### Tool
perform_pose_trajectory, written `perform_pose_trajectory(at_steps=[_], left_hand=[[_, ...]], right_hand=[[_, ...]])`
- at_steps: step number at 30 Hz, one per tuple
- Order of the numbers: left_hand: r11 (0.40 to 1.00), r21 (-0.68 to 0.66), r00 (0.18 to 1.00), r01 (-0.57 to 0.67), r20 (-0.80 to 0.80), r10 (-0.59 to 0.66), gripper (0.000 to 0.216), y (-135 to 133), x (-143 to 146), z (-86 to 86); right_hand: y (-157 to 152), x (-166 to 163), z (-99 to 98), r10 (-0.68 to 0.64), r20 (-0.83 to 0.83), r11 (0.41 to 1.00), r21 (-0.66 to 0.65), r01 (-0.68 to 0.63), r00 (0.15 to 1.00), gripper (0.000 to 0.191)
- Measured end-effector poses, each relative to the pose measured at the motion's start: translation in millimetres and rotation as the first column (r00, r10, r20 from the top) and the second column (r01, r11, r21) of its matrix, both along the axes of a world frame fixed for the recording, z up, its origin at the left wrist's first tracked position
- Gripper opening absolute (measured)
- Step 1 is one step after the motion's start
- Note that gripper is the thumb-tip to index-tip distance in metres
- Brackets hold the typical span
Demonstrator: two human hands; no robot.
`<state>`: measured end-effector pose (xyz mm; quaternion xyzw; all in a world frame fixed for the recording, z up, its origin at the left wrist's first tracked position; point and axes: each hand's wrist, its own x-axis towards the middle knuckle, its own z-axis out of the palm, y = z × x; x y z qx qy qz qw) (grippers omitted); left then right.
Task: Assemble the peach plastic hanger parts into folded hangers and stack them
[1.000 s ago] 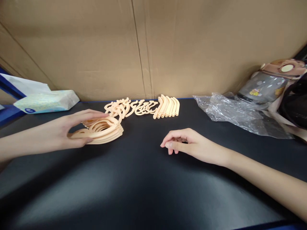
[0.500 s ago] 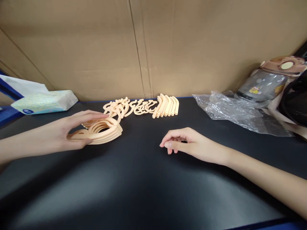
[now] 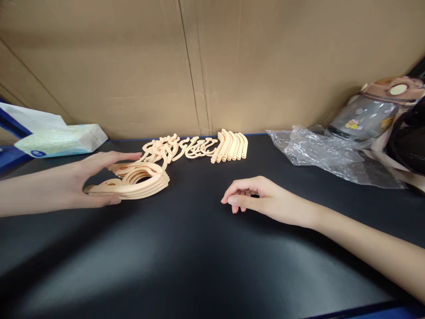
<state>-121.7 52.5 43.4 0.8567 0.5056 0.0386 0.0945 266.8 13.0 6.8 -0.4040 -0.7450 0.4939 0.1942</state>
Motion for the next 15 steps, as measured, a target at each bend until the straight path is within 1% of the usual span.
perform_pose_trajectory(at_steps=[5,9,15], left_hand=[[0.999,-0.017,0.999,-0.033,-0.032,0.032,0.086,5.1,-8.3,-2.8],[1.000,-0.005,0.999,-0.027,-0.043,0.027,0.087,5.4,-9.2,-4.0],[0.998,0.046,0.998,-0.038,-0.056,0.040,0.078,1.4,-5.6,-2.6]], right_hand=[[0.0,0.6,-0.7,0.007,-0.002,1.000,0.002,-0.007,1.000,0.026],[0.8,1.3,-1.5,0.017,-0.006,1.000,0.004,-0.017,1.000,0.025],[0.9,0.8,-0.9,0.014,0.001,1.000,0.003,-0.014,1.000,0.026]])
